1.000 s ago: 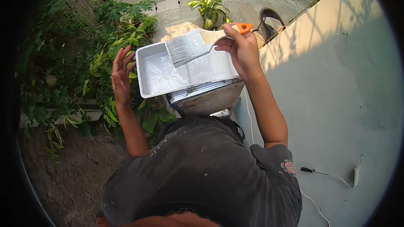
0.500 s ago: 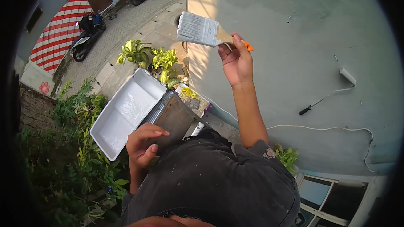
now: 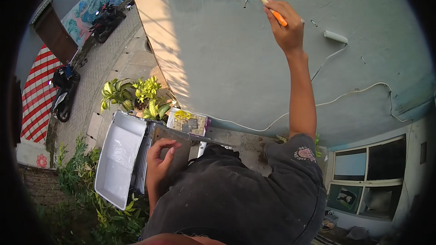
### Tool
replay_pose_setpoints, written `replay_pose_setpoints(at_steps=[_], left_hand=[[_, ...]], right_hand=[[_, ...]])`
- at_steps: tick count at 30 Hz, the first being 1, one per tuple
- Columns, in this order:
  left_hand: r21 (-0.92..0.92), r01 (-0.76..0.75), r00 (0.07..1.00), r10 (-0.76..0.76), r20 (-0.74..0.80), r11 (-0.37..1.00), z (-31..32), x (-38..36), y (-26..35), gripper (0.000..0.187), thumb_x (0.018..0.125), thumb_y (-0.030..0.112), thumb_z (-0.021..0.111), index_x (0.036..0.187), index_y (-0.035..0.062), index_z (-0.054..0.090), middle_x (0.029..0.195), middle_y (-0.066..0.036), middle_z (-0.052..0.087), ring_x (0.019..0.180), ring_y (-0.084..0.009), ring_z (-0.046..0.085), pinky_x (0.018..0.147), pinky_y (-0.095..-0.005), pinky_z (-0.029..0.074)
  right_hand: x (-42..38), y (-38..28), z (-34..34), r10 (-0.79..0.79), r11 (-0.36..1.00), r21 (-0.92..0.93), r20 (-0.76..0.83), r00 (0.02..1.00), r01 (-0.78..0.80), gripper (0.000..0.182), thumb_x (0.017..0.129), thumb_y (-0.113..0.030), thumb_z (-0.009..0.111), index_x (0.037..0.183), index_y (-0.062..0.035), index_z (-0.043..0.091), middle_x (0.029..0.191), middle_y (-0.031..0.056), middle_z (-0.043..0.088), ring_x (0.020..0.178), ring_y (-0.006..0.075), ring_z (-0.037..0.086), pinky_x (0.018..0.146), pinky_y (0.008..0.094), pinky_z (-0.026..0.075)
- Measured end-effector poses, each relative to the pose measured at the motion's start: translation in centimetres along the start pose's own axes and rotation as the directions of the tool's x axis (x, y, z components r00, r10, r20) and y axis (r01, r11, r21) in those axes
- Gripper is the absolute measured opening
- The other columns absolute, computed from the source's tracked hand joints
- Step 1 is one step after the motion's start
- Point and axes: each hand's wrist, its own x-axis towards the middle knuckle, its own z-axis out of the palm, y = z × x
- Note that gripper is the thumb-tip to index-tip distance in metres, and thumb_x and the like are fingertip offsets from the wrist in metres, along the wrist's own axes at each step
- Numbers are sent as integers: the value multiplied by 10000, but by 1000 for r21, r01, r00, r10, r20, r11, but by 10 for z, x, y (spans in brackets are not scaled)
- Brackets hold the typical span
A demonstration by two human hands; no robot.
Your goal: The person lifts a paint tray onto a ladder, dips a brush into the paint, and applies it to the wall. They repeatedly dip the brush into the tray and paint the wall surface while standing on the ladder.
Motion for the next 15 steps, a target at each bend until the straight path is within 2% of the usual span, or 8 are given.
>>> replay_pose_setpoints(at_steps=[2,5,7,9,10,12,13,15], left_hand=[[-28,11,1000,-11,3,1000,2,0,-5,202,890,-1,612,1087,-27,651,998,-131,720,928,-205,677,870,-315,508],[-63,22,1000,-22,-7,998,3,2,-7,200,892,-5,611,1086,-28,651,994,-129,722,923,-201,677,866,-313,507],[-56,16,1000,-16,-5,998,3,4,-7,198,893,-2,614,1086,-29,650,992,-129,722,919,-199,677,863,-314,508],[-49,16,1000,-17,-9,999,4,3,-8,196,895,1,617,1087,-30,649,990,-129,723,915,-198,677,861,-314,508],[-59,16,1000,-17,-11,998,5,3,-9,192,900,6,619,1086,-29,649,986,-127,724,909,-194,677,856,-313,509],[-64,15,1000,-16,-14,998,6,3,-11,188,904,11,621,1085,-29,650,981,-124,724,902,-190,677,851,-311,510],[-67,9,1000,-9,-8,998,7,4,-11,186,907,14,622,1086,-28,651,975,-121,725,896,-186,677,845,-308,511],[-68,1,1000,-1,2,998,7,4,-10,184,910,17,623,1087,-26,651,970,-117,726,891,-182,677,839,-306,512]], right_hand=[[0,12,9,-160,974,-145,100,982,174,117,852,-53,734,966,-78,720,985,71,728,788,251,702,660,304,567],[-21,20,23,-155,953,-218,245,957,210,115,853,-64,729,964,-87,716,987,53,722,808,249,705,669,322,574],[-30,18,26,-150,951,-227,256,955,210,119,850,-74,726,967,-89,714,991,47,716,791,244,698,662,320,567],[-33,11,23,55,980,-201,250,967,-4,105,866,-108,723,969,-90,716,964,47,718,762,241,690,659,323,552],[-30,11,21,55,980,-198,252,966,-4,105,866,-108,723,969,-90,716,964,47,718,762,241,690,659,323,552],[-16,17,16,233,972,-111,336,913,-207,116,901,-130,704,986,-52,708,919,77,703,699,247,640,620,300,506],[-8,23,17,235,971,-110,333,913,-210,116,901,-130,704,986,-52,708,919,77,703,699,247,640,620,300,506],[11,37,20,76,993,-109,350,934,-40,100,910,-132,696,973,-56,712,887,64,698,650,232,605,592,283,486]])
